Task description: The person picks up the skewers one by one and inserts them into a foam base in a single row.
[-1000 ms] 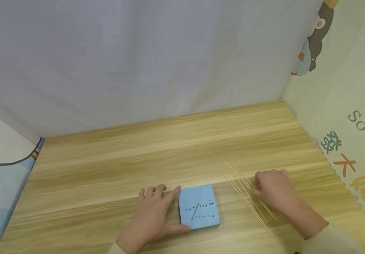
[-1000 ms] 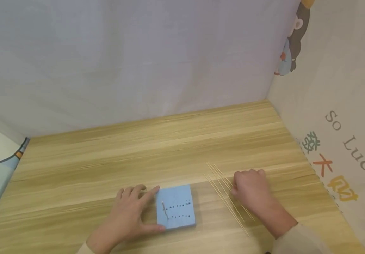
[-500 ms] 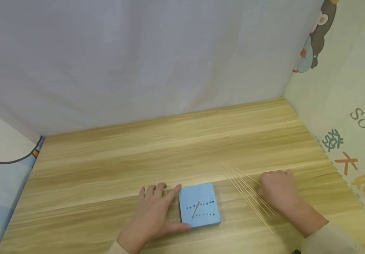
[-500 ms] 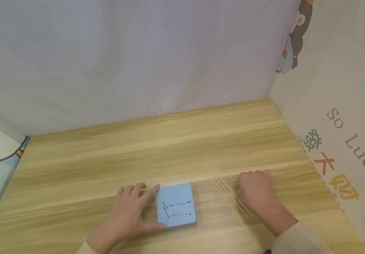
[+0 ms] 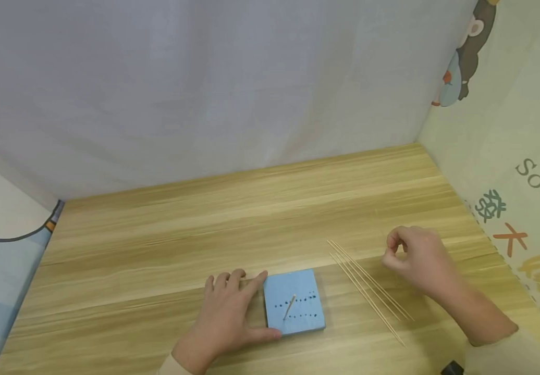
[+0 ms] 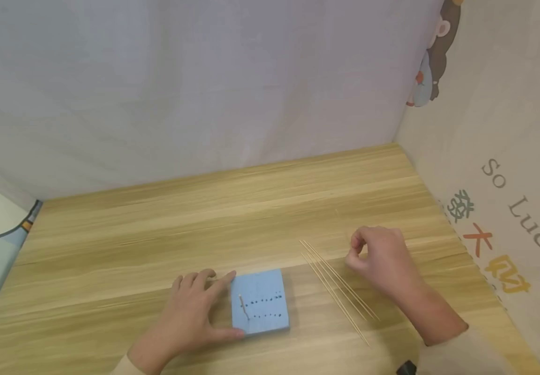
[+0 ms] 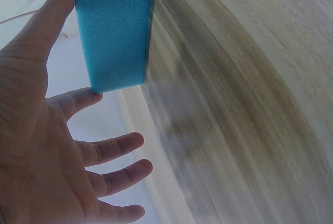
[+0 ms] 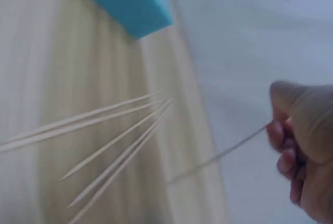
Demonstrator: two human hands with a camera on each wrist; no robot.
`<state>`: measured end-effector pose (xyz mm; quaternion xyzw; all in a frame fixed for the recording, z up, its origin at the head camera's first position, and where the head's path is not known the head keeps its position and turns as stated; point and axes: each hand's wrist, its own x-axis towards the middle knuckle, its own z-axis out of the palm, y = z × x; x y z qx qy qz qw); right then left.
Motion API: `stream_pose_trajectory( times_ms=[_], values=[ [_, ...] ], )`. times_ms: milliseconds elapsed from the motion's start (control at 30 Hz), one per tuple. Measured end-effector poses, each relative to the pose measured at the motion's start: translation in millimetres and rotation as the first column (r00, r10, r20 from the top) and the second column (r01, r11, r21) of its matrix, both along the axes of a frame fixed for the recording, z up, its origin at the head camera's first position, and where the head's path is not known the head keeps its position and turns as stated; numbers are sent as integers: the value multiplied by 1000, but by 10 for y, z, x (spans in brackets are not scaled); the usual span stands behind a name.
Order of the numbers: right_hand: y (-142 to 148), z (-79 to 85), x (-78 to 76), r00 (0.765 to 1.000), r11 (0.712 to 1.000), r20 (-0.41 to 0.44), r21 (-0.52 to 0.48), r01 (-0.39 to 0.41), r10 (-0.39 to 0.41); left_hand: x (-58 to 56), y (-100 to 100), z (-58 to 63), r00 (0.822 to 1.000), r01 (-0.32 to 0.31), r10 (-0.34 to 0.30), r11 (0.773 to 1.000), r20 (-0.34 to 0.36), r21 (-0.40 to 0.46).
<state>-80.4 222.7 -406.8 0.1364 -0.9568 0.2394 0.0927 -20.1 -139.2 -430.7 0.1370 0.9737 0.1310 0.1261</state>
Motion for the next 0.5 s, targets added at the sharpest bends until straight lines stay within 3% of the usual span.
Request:
stream_pose_trajectory(
  times_ms=[133,233,300,400,500],
  values=[
    [-109,210,69,997,970,-76,-239,-46,29,-3,-3,5,1000,4,-4,1000,4,-1],
    [-224,303,143,985,911,-140,-386,-146,99,-6,-1,14,1000,5,-5,1000,7,0],
    [-313,314,179,963,862,-206,-440,-251,175,-11,1,17,1000,4,-4,1000,12,2],
    [-467,276,223,911,793,-301,-462,-399,282,-13,2,20,1000,3,-3,1000,17,0],
    [-628,234,261,872,741,-337,-467,-482,355,-10,0,18,1000,5,-5,1000,11,-2]
  ],
)
